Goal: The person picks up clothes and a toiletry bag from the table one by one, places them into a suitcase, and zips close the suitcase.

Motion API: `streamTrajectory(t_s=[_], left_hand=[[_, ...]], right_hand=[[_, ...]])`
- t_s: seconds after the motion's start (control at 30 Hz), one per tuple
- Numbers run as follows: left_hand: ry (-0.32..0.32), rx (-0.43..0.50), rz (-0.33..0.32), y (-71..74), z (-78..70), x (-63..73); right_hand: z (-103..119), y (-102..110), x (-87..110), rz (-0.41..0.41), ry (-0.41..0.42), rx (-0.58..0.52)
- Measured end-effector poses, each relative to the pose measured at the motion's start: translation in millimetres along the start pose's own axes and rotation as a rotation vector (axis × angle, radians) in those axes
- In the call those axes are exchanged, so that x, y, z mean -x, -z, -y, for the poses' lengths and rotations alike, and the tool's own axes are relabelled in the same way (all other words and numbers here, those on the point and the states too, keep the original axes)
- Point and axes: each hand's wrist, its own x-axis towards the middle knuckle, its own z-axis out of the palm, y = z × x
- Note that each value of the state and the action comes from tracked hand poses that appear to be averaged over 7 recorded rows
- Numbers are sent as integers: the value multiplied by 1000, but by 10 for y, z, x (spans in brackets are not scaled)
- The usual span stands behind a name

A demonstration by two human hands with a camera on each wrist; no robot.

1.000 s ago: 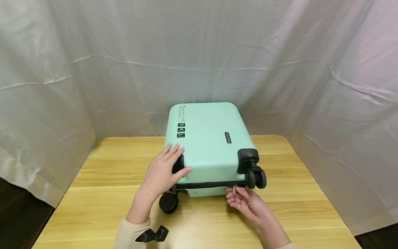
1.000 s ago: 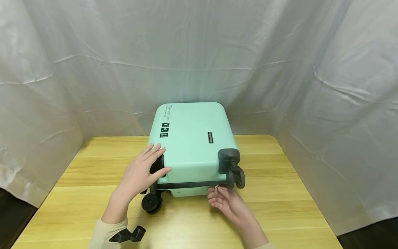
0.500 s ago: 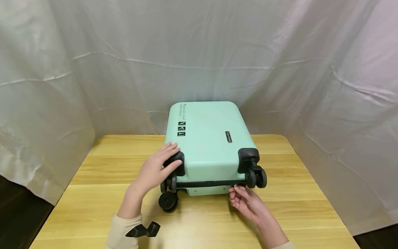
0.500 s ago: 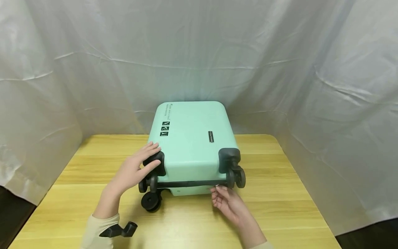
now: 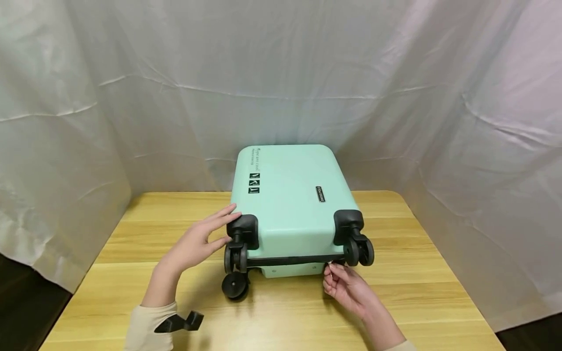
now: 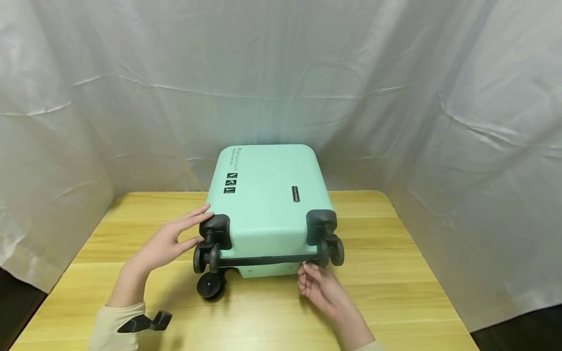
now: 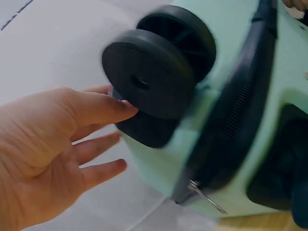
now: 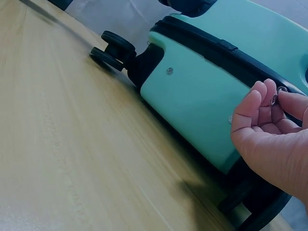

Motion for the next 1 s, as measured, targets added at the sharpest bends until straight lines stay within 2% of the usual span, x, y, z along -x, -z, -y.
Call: streamTrajectory(t_s=[0.13,0.33,0.5,0.7,0.83,1.0], left_hand=[[-48,-115,-54,-99,86,-27],[-236,-314,-226,-248,208,-119],[-352,-373,-300,-305,272,-172],[-502,-386,-411,-317,284,-218],[-527,-402,-432,-287,278,-222],[-529,-407,-434,-256,267,-214]], right_hand=[[0,8,8,15,4,-19],[9,5,-2,25,8,-17],[-1,9,-4,61,10,-41],[-70,35,-3,164,-14,-211],[-76,29,-17,187,-34,-248],[-69,-5,-43,163,-55,-252]])
